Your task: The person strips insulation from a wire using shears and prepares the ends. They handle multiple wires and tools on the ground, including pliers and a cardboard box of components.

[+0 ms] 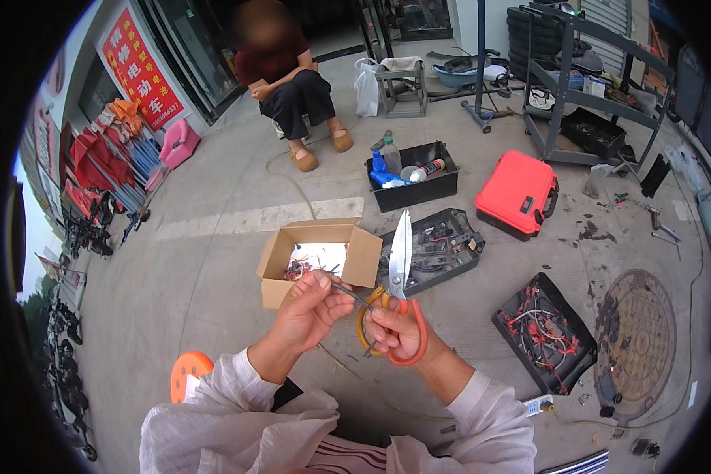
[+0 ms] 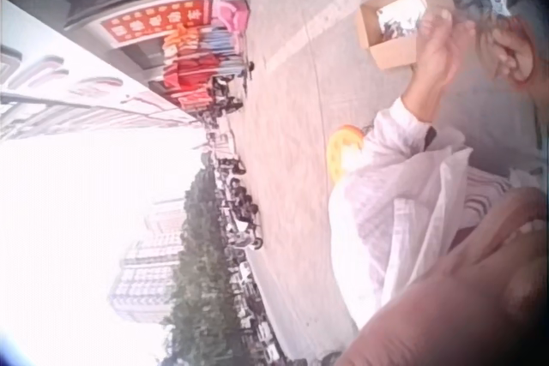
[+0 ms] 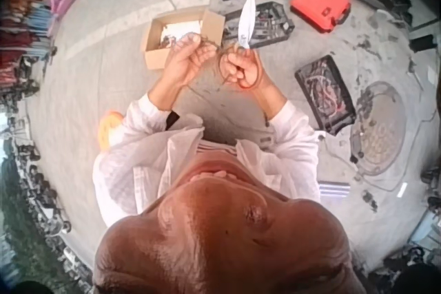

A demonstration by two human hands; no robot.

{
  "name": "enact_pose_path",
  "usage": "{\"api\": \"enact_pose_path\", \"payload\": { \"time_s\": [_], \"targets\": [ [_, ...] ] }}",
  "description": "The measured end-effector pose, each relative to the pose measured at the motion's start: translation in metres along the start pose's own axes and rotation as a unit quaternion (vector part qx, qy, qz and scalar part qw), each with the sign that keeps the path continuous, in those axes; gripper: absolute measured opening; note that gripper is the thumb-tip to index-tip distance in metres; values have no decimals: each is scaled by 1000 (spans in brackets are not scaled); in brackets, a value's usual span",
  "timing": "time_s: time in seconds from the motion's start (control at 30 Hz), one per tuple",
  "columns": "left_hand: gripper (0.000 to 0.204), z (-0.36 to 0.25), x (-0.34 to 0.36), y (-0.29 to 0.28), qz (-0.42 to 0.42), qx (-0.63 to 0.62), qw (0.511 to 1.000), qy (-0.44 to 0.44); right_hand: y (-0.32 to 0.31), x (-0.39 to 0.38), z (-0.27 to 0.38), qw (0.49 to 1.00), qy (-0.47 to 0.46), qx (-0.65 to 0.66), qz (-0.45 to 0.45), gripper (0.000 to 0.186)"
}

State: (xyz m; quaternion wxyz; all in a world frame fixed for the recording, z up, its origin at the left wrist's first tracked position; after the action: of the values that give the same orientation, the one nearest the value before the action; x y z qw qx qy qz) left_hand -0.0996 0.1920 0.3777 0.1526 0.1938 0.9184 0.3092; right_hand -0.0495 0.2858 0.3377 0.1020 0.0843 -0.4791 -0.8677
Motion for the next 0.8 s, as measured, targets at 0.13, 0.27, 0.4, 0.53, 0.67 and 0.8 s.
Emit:
{"api": "enact_pose_path", "payload": {
  "time_s": [0.13, 0.27, 0.4, 0.53, 0.67, 0.8],
  "targets": [
    [11, -10, -3, 5, 17, 64, 996, 60, 1, -1, -1, 1000, 2, -18, -11, 25],
    [11, -13, -5, 5, -4, 104, 991, 88, -1, 1, 0, 1000, -1, -16, -19, 26],
    [11, -14, -4, 5, 7, 110, 989, 97, -2, -3, -6, 1000, 16, -26, -7, 25],
    [12, -16, -5, 5, 2, 112, 989, 96, -2, -2, -6, 999, 20, -27, -21, 24],
    [13, -16, -2, 3, 3, 108, 989, 102, 2, -3, -5, 999, 25, -14, -22, 23],
    [14, -13, -1, 5, 13, 88, 993, 84, 3, -7, -5, 1000, 25, -1, 5, 20]
  ]
}}
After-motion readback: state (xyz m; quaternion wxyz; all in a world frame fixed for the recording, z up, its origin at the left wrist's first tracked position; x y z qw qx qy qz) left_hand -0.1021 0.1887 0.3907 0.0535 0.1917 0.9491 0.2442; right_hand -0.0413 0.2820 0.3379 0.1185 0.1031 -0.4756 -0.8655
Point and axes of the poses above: each hand's wrist, its own x-axis towards the middle knuckle, its own y-axis out of the palm, z = x × y, the point moved 9 cm from there along x, towards the middle knuckle, and after that the axes turned 12 degrees about -z, right-handed, at the moved point
